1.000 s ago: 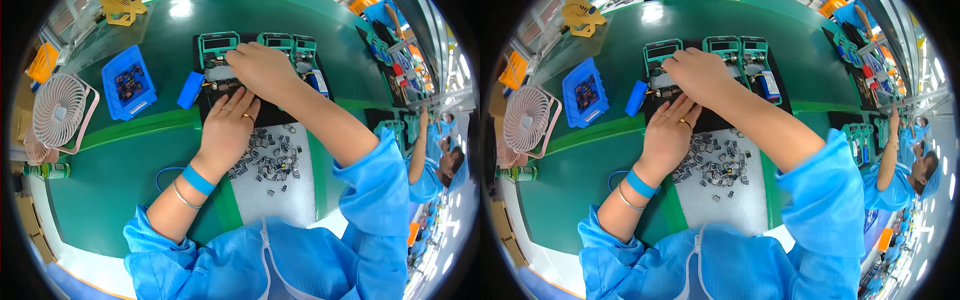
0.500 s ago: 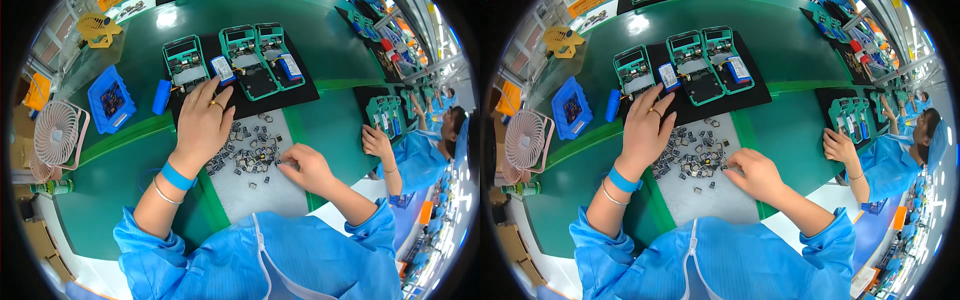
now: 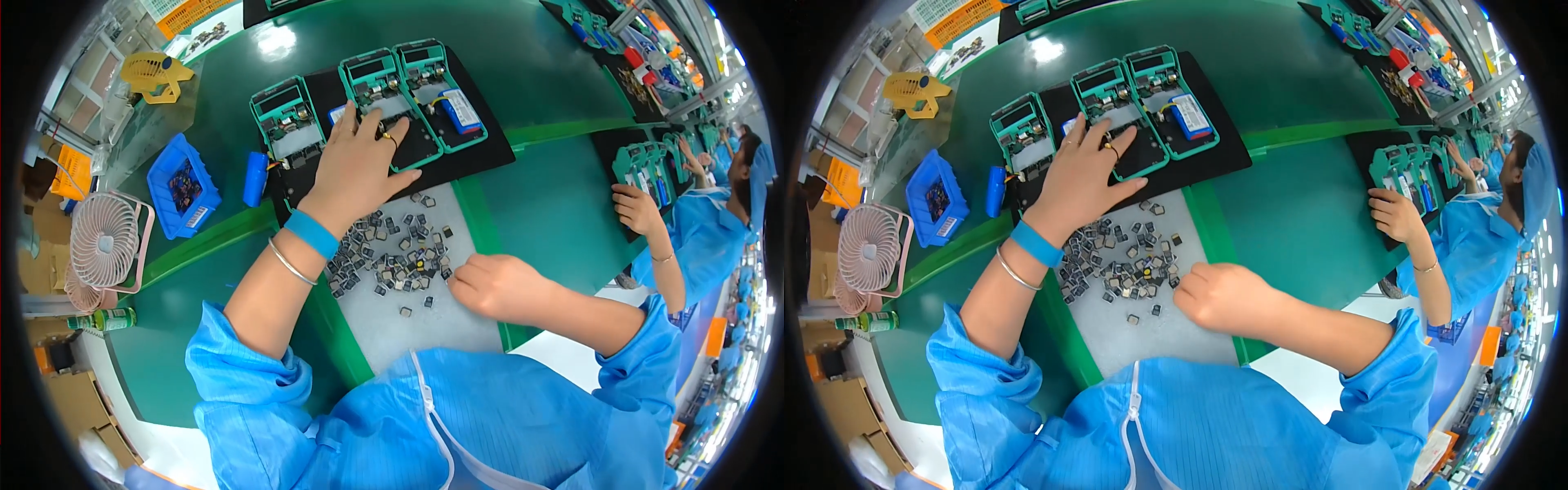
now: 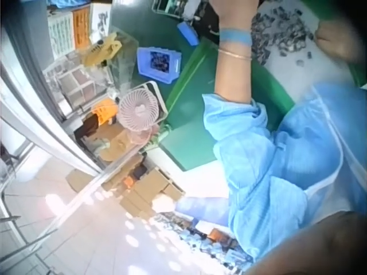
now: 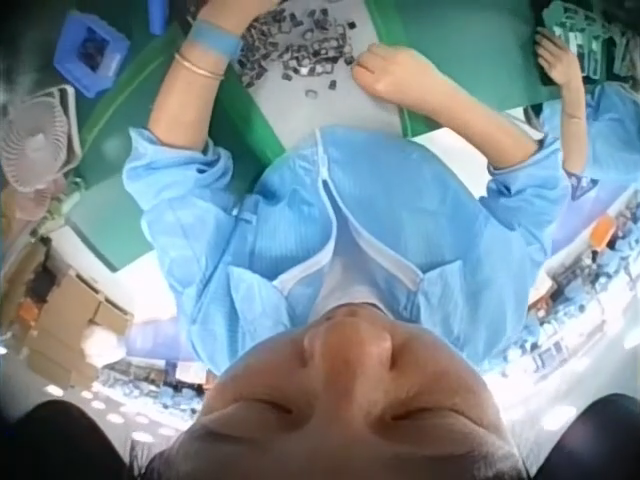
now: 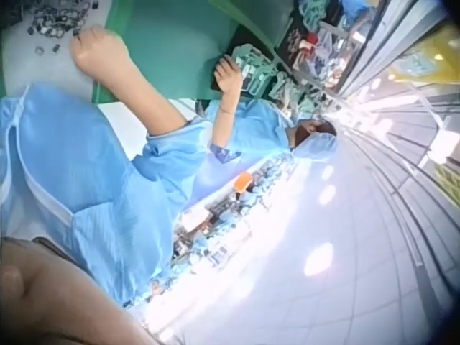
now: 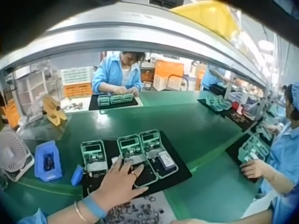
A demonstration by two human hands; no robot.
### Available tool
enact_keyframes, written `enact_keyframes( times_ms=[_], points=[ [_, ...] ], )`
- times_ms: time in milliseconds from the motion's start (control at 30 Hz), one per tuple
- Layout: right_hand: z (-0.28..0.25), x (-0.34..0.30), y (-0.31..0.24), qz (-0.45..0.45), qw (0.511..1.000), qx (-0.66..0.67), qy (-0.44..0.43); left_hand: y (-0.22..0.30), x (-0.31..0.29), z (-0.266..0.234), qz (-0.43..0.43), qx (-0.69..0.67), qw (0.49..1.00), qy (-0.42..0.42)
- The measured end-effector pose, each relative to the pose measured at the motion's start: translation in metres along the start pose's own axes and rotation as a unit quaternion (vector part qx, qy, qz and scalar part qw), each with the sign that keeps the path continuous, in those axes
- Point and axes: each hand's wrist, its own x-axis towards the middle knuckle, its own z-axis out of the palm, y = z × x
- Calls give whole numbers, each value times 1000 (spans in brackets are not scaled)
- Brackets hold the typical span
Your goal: The person assembles small electronic components into green plastic housings by hand, taking the components from blue bins and fitting them into the housings on an assembly line.
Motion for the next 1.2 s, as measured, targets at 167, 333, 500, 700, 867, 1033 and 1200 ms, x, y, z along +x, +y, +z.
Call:
enact_keyframes(
  times_ms=[167,333,500,700,867,1033,1200],
  points=[
    [-5,17,-11,-28,996,-42,-78,-8,-9,-4,32,-9,999,12],
    [-18,34,-12,-38,986,-58,-149,-9,-11,-7,21,-10,1000,9],
    [-65,88,51,23,988,25,-153,-9,-13,-8,8,-16,1000,21],
    [-13,125,145,79,988,-53,123,-6,-10,-8,5,-37,999,23],
    [6,141,161,56,985,-133,94,-8,-13,-6,-9,-30,999,17],
    [5,148,164,42,984,-156,80,-9,-13,-8,-10,-49,999,20],
    [-1,153,161,38,975,-218,15,-9,-14,-6,-15,-46,999,20]
  ],
)
